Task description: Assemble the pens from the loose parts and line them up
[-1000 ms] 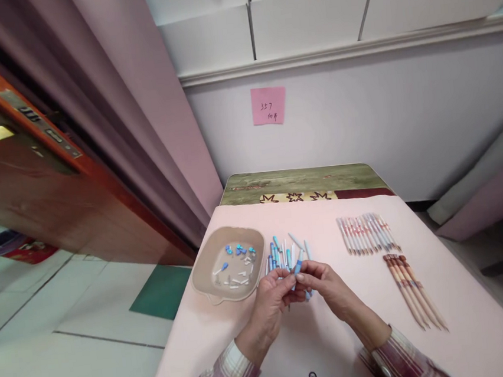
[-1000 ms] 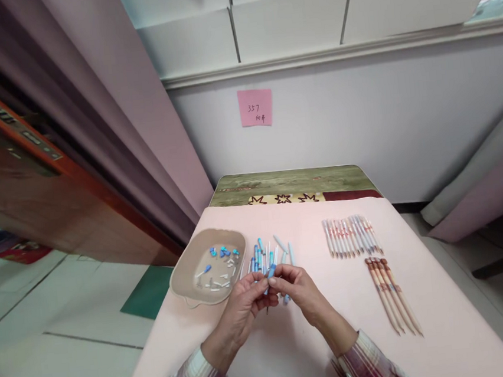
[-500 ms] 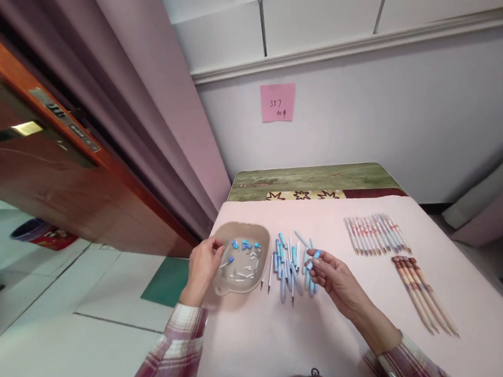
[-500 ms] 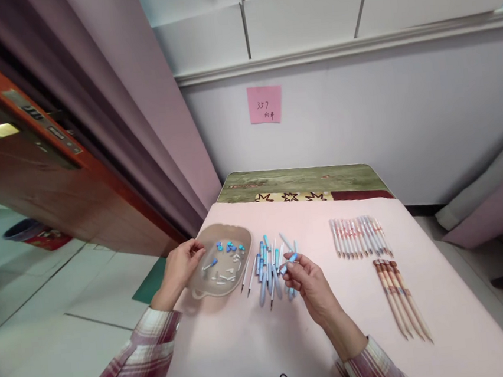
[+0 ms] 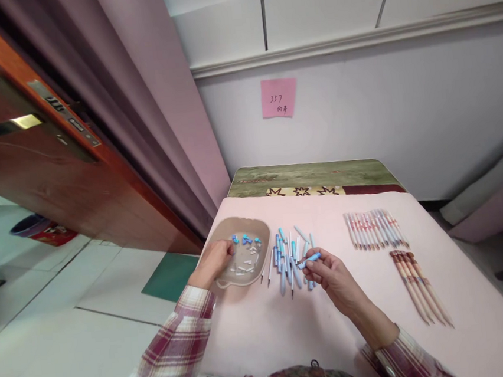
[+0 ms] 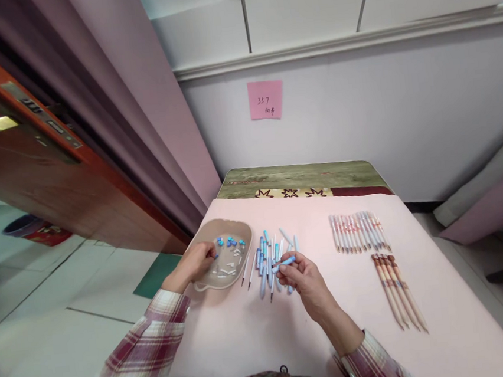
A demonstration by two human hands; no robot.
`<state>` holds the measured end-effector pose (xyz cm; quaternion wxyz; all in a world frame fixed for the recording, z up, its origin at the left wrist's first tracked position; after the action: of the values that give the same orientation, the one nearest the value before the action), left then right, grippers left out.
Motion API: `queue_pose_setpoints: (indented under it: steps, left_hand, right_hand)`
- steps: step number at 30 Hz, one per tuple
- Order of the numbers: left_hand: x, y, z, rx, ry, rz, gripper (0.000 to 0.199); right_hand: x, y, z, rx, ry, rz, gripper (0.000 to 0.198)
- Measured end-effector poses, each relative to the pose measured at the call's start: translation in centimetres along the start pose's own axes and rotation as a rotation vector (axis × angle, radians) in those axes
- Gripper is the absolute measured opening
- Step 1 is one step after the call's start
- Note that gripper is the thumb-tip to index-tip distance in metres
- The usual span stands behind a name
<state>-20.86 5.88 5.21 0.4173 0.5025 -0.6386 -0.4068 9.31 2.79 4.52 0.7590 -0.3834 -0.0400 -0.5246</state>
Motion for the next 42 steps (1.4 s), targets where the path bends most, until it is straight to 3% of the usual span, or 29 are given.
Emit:
queue_pose_setpoints:
  steps: [5,13,17,20,22,26,30,34,42]
  left_hand:
    - [0.0,-2.4,-0.8,0.066,-0.049,0.092,0.014]
    - [-0.1,-4.0,-1.5,0.114,-0.100,0.093,0.018]
    - [0.0,-3.6,-1.5,0.123,-0.102,0.060,0.015]
    - [0.2,-1.6,-1.9,0.121,-0.089,-0.009,0.012]
    - [0.4,0.3,-3.2,0.209,-0.092,-0.105,0.011]
    - [1.1,2.9,-8.4,0.838,-0.131,-0.374,0.016]
    - [1.2,1.6,-14.1,1.245,-0.112,-0.371,0.027]
    - [0.8,0.7,-16.4,1.324,-0.113,-0.370,0.026]
    - [0.9,0.8,-17.2,1.221,-0.164,-0.330,0.022]
  right_hand:
    - [0.0,0.2,-0.3,-0.034,-0.021,-0.041,0.038]
    - [-0.3,0.2,-0.6,0.028,-0.057,-0.038,0.032]
    - [-0.2,0.1,-0.8,0.026,-0.065,-0.043,0.033]
    - [-0.4,0.2,-0.7,0.017,-0.058,-0.060,0.037]
    - [-0.5,0.1,-0.4,0.026,-0.029,-0.069,0.038]
    - [-0.6,-0.4,1.3,0.089,0.116,-0.094,0.035]
    - [0.0,-1.1,3.1,0.139,0.243,-0.115,0.031]
    - [0.8,-1.4,3.7,0.159,0.273,-0.120,0.030]
    - [1.2,-1.7,3.5,0.149,0.274,-0.111,0.027]
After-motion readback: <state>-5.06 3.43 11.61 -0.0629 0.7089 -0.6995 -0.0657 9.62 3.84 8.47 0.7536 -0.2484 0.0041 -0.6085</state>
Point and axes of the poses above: each hand's wrist, its own x-axis away from the middle knuckle, its own y-axis out of the back of the hand, z = x × y, the point moved 7 cm from there along -x, towards the middle knuckle, and after that the axes turned 14 degrees about -y, right-handed, at the moved point
